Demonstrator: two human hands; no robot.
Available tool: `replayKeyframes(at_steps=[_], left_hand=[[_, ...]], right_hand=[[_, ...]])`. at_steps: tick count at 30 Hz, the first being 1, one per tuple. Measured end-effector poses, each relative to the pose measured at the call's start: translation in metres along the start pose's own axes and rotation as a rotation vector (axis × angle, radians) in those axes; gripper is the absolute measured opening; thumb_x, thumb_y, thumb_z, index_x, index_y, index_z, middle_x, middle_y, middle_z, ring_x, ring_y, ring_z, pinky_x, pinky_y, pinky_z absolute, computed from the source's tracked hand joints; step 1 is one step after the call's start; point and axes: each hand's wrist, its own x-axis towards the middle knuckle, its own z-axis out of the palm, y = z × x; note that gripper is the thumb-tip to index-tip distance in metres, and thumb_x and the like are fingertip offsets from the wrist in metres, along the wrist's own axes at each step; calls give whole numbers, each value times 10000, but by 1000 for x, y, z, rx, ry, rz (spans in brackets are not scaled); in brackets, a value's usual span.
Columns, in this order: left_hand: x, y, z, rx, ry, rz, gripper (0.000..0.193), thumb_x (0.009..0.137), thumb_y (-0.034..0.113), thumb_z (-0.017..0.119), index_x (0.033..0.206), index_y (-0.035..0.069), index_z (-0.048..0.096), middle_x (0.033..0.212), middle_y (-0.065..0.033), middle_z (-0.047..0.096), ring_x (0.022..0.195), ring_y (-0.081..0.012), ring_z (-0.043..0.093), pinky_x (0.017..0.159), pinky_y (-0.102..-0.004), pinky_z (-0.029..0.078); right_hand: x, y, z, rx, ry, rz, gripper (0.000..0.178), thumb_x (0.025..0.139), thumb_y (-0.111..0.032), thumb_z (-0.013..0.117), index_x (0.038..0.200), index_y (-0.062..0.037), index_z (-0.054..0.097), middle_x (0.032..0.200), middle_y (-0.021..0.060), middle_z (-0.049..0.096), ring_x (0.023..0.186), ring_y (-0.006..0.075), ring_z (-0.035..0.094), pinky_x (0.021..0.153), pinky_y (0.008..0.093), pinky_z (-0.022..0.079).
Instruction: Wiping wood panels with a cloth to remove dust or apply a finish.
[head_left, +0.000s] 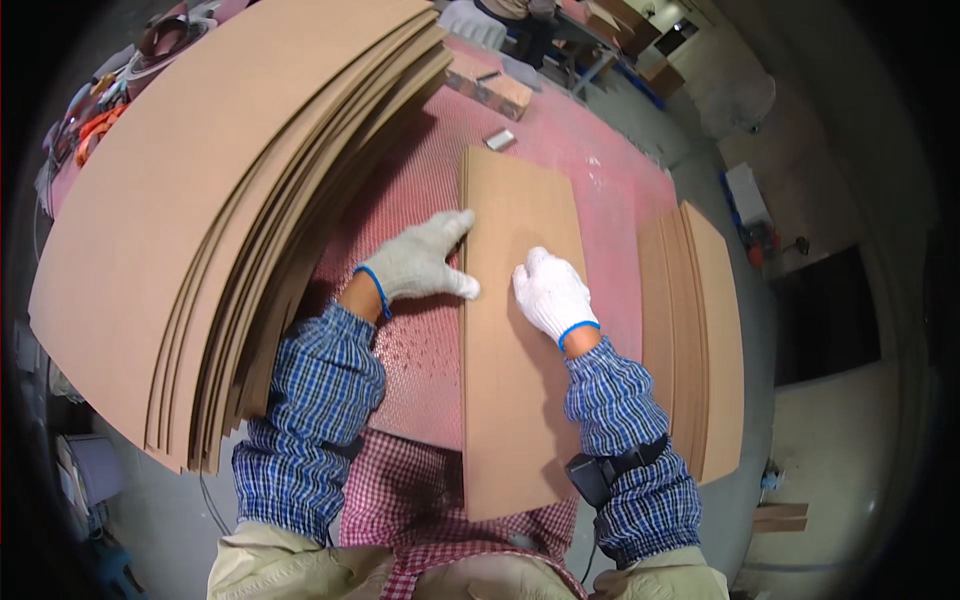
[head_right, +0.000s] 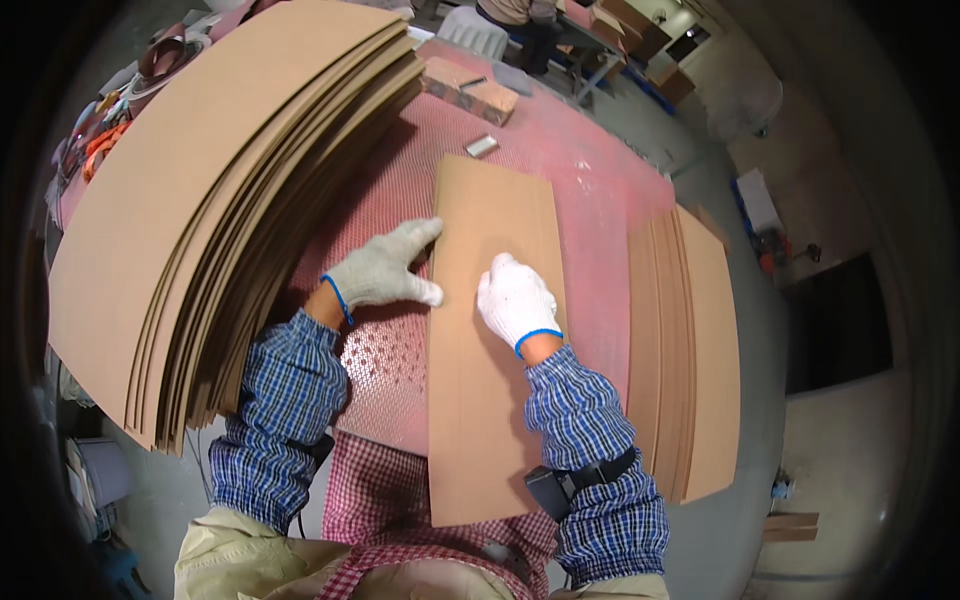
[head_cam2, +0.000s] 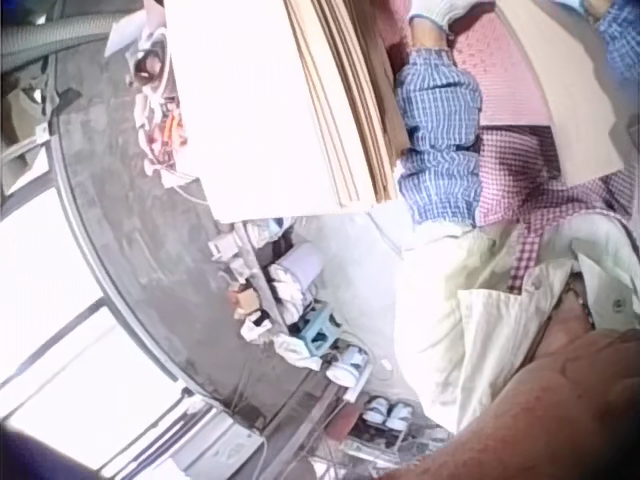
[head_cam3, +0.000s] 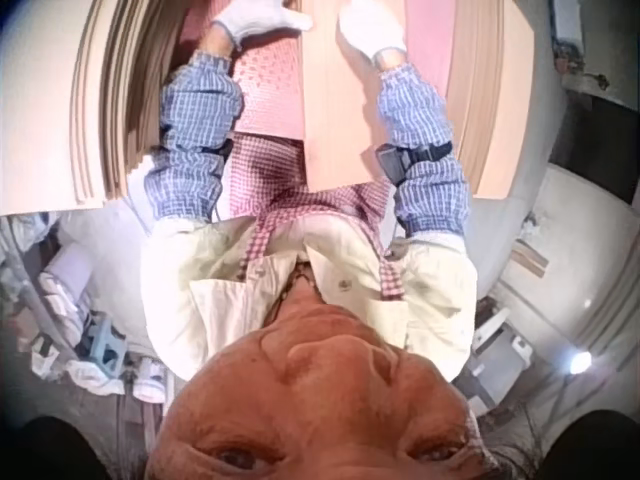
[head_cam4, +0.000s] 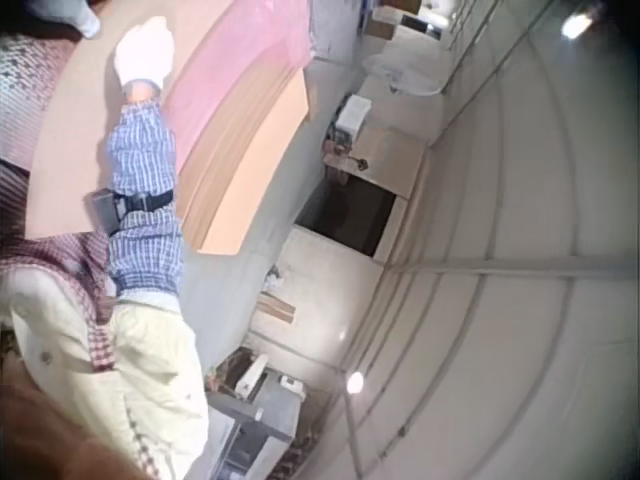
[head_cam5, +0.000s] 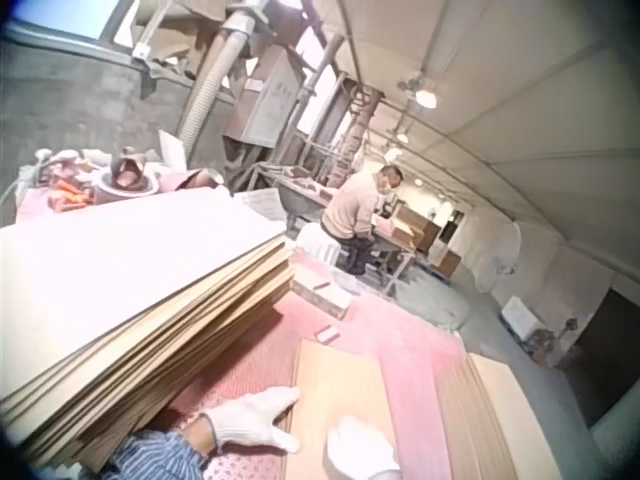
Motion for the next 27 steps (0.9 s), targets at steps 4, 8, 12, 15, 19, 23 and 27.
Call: replayKeyframes(at_steps=[4,8,12,15,19,23,27], left_hand=[[0,3,-1,32,-26,-24,1027,704,348,862,1509,-40,355,1550,-245,385,1428,-367,402,1192,-381,330],[-4,-2,-2,55,-12,-28,1028,713,385,855,1505,-42,358,1544,-256,386,1422,-377,406,1187,-379,336],[-4,-3,0,60,-2,-29,1022,719,382,849,1506,-44,355,1543,-256,386,1417,-378,412,1183,-378,341],[-3,0,2,45,-15,-24,1012,733,381,837,1510,-43,347,1551,-247,380,1418,-380,408,1185,-379,339],[-10,6,-4,43,-33,-56,1024,730,383,839,1514,-41,334,1565,-244,360,1428,-380,396,1185,-380,341],[-5,8,1,14,-47,-13,1026,730,387,840,1511,-46,335,1567,-244,358,1430,-379,394,1187,-382,337],[-8,-4,2,25,-17,3,1021,727,382,840,1504,-56,343,1559,-261,359,1432,-387,388,1194,-385,325]], right_hand=[[60,2,-1,-28,-15,7,319,955,-271,530,1049,10,647,1017,285,696,980,466,672,863,549,537],[111,-4,0,-21,-12,5,345,944,-272,530,1078,10,678,1098,289,687,1055,462,657,924,529,524],[162,2,1,-48,-27,-13,355,937,-275,540,1080,13,691,1129,288,680,1078,454,651,944,523,517],[199,11,5,27,-98,87,358,928,-288,565,1104,-8,702,1149,279,678,1095,442,648,959,508,516],[229,2,5,44,-137,127,369,930,-300,561,1122,-21,710,1151,253,689,1087,430,657,941,493,527],[241,25,6,65,-122,104,345,920,-289,563,1047,-13,727,1126,254,697,1062,418,673,916,493,538],[195,5,2,-24,-63,61,336,915,-274,564,1035,-4,723,1079,252,706,1039,417,678,902,491,540]])
